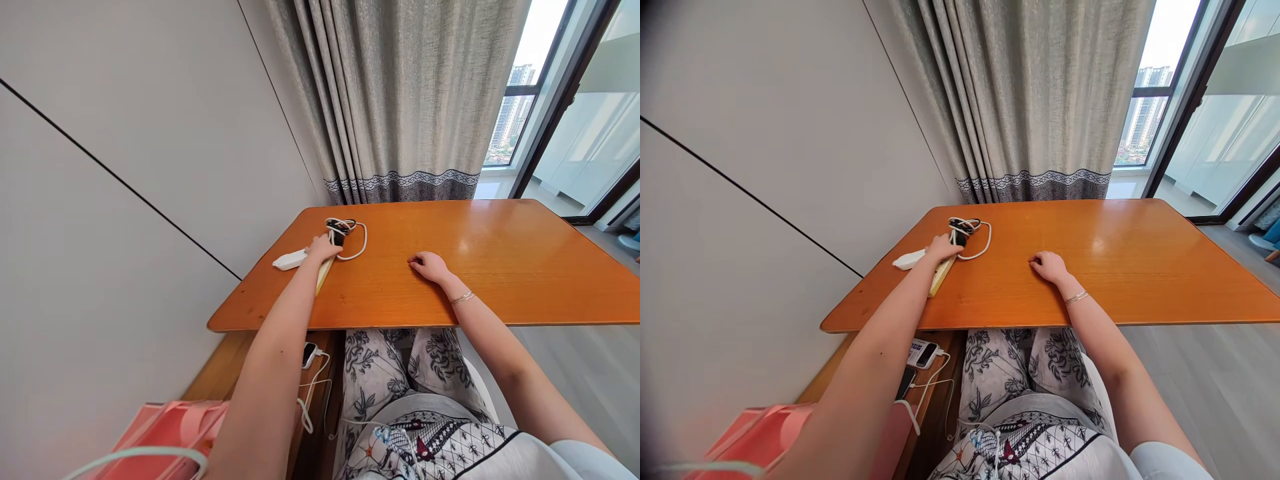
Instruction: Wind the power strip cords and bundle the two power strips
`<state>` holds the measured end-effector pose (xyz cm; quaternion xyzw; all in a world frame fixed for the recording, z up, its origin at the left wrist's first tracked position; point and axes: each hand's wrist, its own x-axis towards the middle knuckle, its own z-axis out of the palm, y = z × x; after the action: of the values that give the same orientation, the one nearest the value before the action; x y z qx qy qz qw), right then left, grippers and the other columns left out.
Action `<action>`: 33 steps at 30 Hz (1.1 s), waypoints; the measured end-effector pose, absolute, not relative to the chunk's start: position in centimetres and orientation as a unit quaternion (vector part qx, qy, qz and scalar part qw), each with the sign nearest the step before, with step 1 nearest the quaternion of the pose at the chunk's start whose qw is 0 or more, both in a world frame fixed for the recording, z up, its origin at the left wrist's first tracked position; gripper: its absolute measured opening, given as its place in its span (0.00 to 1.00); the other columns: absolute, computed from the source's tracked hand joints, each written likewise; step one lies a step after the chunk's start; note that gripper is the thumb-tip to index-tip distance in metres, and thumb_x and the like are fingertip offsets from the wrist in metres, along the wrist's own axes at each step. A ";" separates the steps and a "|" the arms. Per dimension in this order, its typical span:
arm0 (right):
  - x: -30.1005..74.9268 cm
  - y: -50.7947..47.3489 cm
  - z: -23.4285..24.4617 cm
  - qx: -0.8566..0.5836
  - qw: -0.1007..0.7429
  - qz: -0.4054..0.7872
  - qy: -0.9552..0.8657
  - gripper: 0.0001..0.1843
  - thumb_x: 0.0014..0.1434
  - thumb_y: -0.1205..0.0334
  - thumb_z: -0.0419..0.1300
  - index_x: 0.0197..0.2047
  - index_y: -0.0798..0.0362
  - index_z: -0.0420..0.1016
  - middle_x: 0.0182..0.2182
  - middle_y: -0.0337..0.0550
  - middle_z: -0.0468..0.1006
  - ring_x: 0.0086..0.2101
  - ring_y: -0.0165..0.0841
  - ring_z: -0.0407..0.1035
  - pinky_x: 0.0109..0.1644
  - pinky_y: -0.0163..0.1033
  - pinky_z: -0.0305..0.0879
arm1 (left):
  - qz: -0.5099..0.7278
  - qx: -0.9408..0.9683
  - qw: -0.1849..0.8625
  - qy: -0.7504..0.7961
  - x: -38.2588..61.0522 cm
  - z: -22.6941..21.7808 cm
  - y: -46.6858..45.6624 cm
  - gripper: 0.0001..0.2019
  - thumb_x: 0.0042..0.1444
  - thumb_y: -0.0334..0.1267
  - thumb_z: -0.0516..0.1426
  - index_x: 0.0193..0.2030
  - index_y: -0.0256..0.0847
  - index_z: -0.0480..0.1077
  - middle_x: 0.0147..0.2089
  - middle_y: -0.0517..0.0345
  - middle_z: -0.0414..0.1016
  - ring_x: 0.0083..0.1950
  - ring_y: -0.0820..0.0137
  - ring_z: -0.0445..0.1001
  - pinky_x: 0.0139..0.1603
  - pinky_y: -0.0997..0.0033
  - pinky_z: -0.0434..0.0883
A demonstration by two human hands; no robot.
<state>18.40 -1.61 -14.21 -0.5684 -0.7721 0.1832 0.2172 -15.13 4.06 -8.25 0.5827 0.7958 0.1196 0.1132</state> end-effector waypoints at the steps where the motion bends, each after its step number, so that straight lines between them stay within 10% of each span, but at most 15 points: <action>1: 18.4 -1.6 -14.2 -0.569 0.224 0.187 -0.769 0.10 0.64 0.62 0.61 0.45 0.48 0.82 0.45 0.43 0.84 0.46 0.38 0.76 0.51 0.39 0.69 | 0.121 0.606 0.124 0.776 -14.4 -8.2 3.9 0.25 0.47 0.39 0.63 0.54 0.41 0.70 0.60 0.36 0.74 0.63 0.41 0.71 0.64 0.41 0.64; 7: 18.3 -1.0 -14.9 -0.600 0.303 0.196 -0.714 0.18 0.67 0.61 0.57 0.58 0.55 0.75 0.52 0.51 0.78 0.49 0.34 0.75 0.56 0.38 0.68 | 0.140 0.708 0.192 0.665 -9.6 -8.6 2.4 0.18 0.52 0.51 0.61 0.47 0.44 0.76 0.49 0.54 0.83 0.50 0.58 0.79 0.51 0.66 0.72; 17: 18.4 0.0 -15.8 -0.600 0.370 0.230 -0.671 0.20 0.67 0.55 0.56 0.56 0.55 0.77 0.54 0.54 0.77 0.50 0.37 0.74 0.59 0.41 0.66 | 0.236 0.648 0.177 0.703 -1.6 -9.0 3.0 0.35 0.59 0.69 0.47 0.43 0.36 0.75 0.55 0.29 0.79 0.61 0.45 0.75 0.59 0.54 0.68; 24: 18.3 0.5 -15.9 -0.586 0.430 0.247 -0.641 0.24 0.67 0.52 0.56 0.61 0.55 0.73 0.57 0.55 0.75 0.54 0.38 0.71 0.62 0.42 0.64 | 0.363 0.589 0.286 0.663 0.7 -10.3 3.9 0.13 0.58 0.43 0.56 0.44 0.38 0.75 0.53 0.39 0.81 0.57 0.54 0.79 0.54 0.61 0.73; 33: 18.8 0.3 -15.2 -0.522 0.489 0.385 -0.582 0.42 0.72 0.40 0.31 0.60 0.57 0.77 0.50 0.49 0.83 0.41 0.37 0.78 0.55 0.43 0.71 | 0.476 0.604 0.348 0.536 2.6 -11.6 1.0 0.19 0.52 0.29 0.47 0.45 0.38 0.75 0.49 0.54 0.83 0.55 0.63 0.78 0.58 0.66 0.74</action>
<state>18.85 0.28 -15.23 -0.5224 -0.5824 0.3851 0.4895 2.58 0.99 -11.56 0.6040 0.5358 0.4764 0.3481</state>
